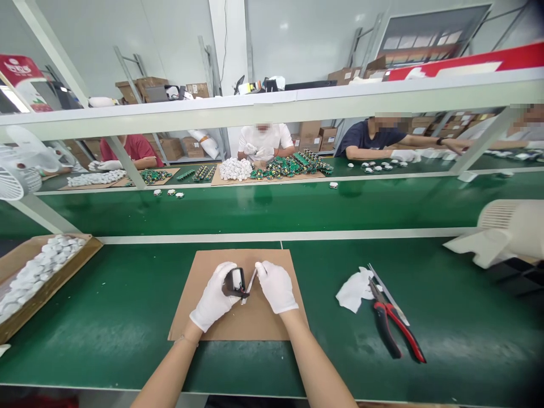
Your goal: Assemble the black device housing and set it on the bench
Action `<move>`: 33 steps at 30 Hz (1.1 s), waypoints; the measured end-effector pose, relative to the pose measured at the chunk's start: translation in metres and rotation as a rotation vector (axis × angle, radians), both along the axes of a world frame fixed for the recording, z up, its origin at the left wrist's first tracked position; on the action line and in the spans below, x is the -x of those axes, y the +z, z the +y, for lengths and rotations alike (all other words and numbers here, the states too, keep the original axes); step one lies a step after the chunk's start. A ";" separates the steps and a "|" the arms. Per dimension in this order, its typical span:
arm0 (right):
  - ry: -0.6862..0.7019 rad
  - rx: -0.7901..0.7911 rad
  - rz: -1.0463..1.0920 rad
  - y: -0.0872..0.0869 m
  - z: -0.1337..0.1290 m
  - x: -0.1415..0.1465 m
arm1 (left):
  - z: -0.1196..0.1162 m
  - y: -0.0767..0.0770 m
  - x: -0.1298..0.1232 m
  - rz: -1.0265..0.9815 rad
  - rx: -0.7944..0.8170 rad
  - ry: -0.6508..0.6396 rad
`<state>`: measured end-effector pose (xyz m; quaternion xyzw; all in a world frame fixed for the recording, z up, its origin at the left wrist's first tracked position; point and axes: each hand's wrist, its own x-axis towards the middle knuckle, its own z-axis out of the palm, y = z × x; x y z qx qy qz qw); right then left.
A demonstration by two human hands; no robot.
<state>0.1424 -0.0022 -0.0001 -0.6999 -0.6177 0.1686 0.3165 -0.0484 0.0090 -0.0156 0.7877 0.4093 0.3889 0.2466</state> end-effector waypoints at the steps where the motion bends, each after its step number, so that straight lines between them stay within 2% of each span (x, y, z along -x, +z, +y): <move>1: -0.012 0.021 -0.026 -0.001 0.001 -0.001 | 0.001 -0.001 0.000 -0.022 0.016 0.015; 5: -0.069 0.068 -0.074 0.000 0.005 -0.006 | 0.020 -0.002 -0.005 -0.091 0.108 0.074; 8: -0.065 0.063 -0.106 0.003 0.005 -0.007 | 0.062 0.005 -0.013 -0.110 0.188 0.152; 12: -0.035 0.044 -0.170 0.005 0.002 -0.002 | 0.137 0.017 -0.032 -0.078 0.284 0.342; 14: -0.037 0.042 -0.198 0.005 0.001 0.002 | 0.168 0.022 -0.044 -0.028 0.334 0.432; 16: -0.049 0.043 -0.223 0.005 0.000 0.004 | 0.188 0.024 -0.055 0.042 0.381 0.512; 19: -0.060 0.046 -0.249 0.005 0.001 0.006 | 0.202 0.024 -0.064 0.161 0.424 0.575; 23: -0.056 0.061 -0.247 0.005 0.003 0.004 | 0.201 0.022 -0.058 0.308 0.400 0.550; 26: -0.040 0.075 -0.236 0.004 0.004 0.002 | 0.185 0.020 -0.041 0.398 0.360 0.538; 29: -0.018 0.087 -0.234 0.003 0.004 0.001 | 0.149 0.017 -0.021 0.481 0.307 0.478; 33: 0.000 0.096 -0.252 0.000 0.004 0.001 | 0.088 0.012 -0.005 0.590 0.259 0.277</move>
